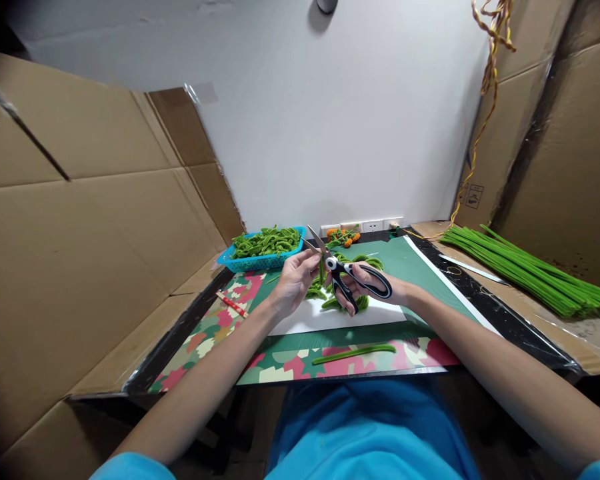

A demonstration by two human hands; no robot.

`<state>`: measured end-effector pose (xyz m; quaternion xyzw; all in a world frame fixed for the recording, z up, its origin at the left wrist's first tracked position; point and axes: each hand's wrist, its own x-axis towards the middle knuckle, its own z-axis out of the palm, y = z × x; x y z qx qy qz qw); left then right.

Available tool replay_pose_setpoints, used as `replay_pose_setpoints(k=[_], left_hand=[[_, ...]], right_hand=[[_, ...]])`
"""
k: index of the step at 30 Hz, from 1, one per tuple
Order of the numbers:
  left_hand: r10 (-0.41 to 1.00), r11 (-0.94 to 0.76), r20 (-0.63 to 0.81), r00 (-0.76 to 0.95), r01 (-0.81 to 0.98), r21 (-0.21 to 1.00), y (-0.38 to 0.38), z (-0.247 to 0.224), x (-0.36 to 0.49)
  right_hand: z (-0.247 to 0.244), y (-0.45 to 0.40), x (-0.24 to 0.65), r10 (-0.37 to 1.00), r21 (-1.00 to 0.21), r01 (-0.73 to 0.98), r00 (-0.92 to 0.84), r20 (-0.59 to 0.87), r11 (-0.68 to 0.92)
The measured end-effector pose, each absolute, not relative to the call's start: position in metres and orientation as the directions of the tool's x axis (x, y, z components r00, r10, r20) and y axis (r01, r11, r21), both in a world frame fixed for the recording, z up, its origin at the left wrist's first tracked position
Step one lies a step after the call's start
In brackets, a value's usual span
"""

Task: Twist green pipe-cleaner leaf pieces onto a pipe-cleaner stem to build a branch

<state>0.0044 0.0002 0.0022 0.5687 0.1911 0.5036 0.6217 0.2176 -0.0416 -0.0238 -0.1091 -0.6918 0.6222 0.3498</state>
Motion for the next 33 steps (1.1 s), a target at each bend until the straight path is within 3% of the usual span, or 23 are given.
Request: replay_pose_setpoints(k=[16,23,33], left_hand=[[0.832,-0.263,0.392,0.393,-0.342,0.902,-0.003,0.010,0.002],[0.819,-0.260,0.375,0.435,-0.300,0.918,-0.005,0.013,0.000],[0.793,-0.268,0.374,0.481,-0.276,0.923,-0.004,0.011,-0.001]], right_hand=[[-0.022,-0.048,0.206,0.604,-0.921,-0.375,-0.710,0.361,0.109],[-0.018,-0.053,0.202,0.545,-0.927,-0.376,-0.775,0.321,0.012],[-0.022,-0.049,0.204,0.494,-0.930,-0.368,-0.809,0.318,-0.003]])
